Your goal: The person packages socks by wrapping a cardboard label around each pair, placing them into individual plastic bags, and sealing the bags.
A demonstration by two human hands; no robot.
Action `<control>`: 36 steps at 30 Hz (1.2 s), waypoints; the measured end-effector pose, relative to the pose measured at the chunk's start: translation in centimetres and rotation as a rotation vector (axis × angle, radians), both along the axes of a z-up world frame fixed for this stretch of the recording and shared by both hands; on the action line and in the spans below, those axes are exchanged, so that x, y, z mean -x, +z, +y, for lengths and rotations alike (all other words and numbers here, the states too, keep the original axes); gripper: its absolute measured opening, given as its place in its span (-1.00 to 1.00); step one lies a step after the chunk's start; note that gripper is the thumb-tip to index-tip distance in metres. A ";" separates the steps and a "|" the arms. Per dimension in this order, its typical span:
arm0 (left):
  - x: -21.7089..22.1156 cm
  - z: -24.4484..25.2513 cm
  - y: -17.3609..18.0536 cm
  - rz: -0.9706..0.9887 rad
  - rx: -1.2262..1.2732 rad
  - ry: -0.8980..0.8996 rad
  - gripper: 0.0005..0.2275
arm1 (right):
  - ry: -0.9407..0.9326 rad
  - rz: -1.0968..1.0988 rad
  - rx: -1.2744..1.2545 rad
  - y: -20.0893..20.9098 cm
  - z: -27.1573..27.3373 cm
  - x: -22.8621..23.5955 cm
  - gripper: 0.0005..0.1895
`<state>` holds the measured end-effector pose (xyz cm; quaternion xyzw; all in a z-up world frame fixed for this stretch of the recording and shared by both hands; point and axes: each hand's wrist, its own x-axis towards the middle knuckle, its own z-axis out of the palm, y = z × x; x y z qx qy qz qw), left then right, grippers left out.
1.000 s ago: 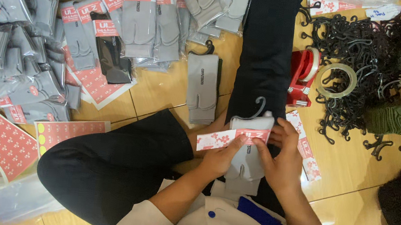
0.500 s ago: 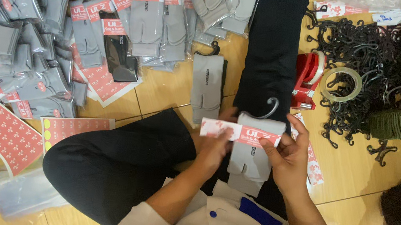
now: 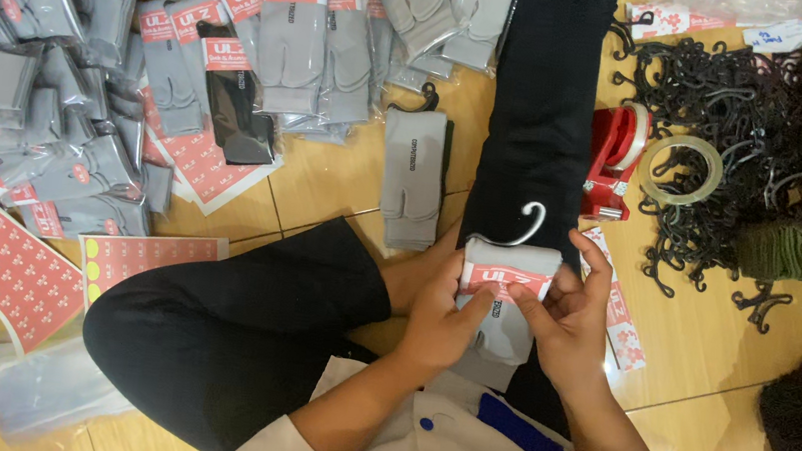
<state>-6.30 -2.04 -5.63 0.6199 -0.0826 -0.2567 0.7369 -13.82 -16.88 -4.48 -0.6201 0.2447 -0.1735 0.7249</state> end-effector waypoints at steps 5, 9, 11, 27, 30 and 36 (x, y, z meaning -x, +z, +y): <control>-1.2 0.4 -1.7 0.098 0.135 -0.034 -0.76 | 0.075 -0.033 0.099 -3.2 -5.3 -0.1 -0.21; -2.6 0.4 2.2 -0.179 0.307 -0.014 -0.86 | -0.238 0.286 0.731 -8.0 -13.2 -1.2 -0.82; -3.2 0.8 3.2 -0.265 0.295 -0.020 -0.88 | -0.241 0.355 0.693 -12.6 -16.0 -1.0 -0.80; -3.9 2.6 3.1 -0.592 0.292 -0.024 -0.88 | -0.048 0.445 0.454 -12.8 -16.9 0.8 -0.88; -4.1 2.4 4.4 -0.659 0.273 -0.004 -0.89 | 0.137 0.340 0.454 4.5 -9.4 -3.6 -0.77; -3.9 2.8 5.0 -0.767 0.218 0.000 -0.89 | 0.702 0.376 0.410 12.0 -3.5 -6.3 -0.26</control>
